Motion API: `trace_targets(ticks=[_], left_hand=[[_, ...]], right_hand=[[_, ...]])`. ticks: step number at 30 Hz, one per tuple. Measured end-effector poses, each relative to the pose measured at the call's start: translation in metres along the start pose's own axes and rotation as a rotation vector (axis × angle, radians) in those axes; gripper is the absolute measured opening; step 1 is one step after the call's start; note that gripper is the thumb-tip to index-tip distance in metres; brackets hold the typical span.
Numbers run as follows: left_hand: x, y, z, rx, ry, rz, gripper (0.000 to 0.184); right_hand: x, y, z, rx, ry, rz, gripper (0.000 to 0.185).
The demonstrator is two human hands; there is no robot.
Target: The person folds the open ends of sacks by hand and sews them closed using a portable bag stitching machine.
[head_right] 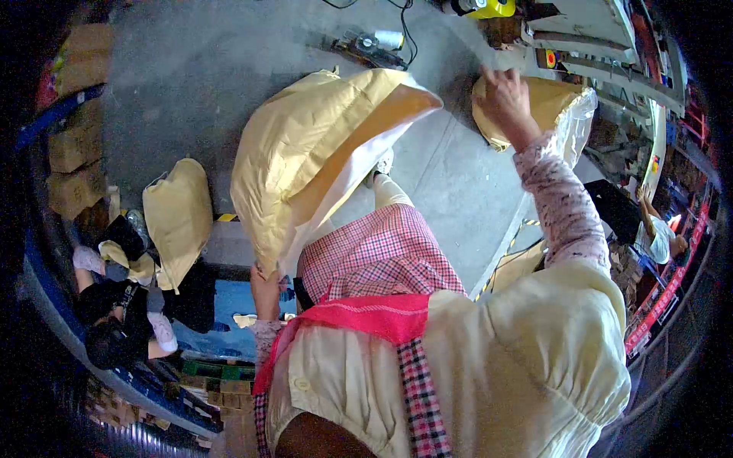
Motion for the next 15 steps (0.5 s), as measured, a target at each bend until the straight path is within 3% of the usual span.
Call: trace_targets(ticks=[2, 4, 5, 6, 8, 9, 10, 11, 12, 13, 14, 15], left_hand=[[0.004, -0.006, -0.001, -0.075, -0.005, 0.002, 0.043], [0.011, -0.009, 0.005, 0.133, -0.357, 0.124, 0.049], [0.015, -0.001, 0.001, 0.137, -0.357, 0.135, 0.049], [0.016, 0.010, 0.006, 0.342, -0.323, 0.278, 0.050], [0.009, 0.010, 0.014, 0.545, -0.281, 0.424, 0.051], [0.000, -0.007, 0.040, 0.458, -0.237, 0.333, 0.050], [-0.008, -0.016, 0.051, 0.367, -0.188, 0.238, 0.048], [-0.013, 0.002, 0.027, 0.511, -0.218, 0.260, 0.042], [-0.015, -0.008, 0.016, 0.510, -0.217, 0.261, 0.042], [-0.017, -0.016, 0.001, 0.338, -0.263, 0.250, 0.041], [-0.018, -0.028, -0.019, 0.159, -0.311, 0.238, 0.040], [-0.017, -0.034, -0.057, 0.338, -0.145, 0.335, 0.037]], right_hand=[[0.024, -0.003, -0.033, -0.235, 0.418, 0.135, 0.081], [0.036, 0.003, -0.090, -0.223, 0.353, 0.126, 0.093], [0.052, 0.010, -0.105, -0.226, 0.431, 0.191, 0.089], [0.066, 0.020, -0.115, -0.220, 0.517, 0.249, 0.085], [0.077, 0.041, -0.109, -0.140, 0.540, 0.325, 0.069], [0.090, 0.056, -0.098, -0.213, 0.476, 0.497, 0.042], [0.112, 0.076, -0.077, -0.241, 0.379, 0.514, 0.021], [0.089, 0.074, -0.080, -0.238, 0.369, 0.434, 0.016], [0.060, 0.069, -0.085, -0.238, 0.356, 0.361, 0.013], [0.059, 0.053, -0.089, -0.454, 0.358, 0.423, 0.010], [0.049, 0.026, -0.100, -0.509, 0.397, 0.277, 0.007], [0.043, -0.004, -0.109, -0.554, 0.454, 0.234, 0.006]])
Point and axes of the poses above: each hand's wrist, its own y-axis towards the middle knuckle, its own x-axis out of the palm, z = x × y, the point moved 2 cm from there along y, towards the middle knuckle, and after that the axes turned 11 degrees about y, right-handed, at the moved point
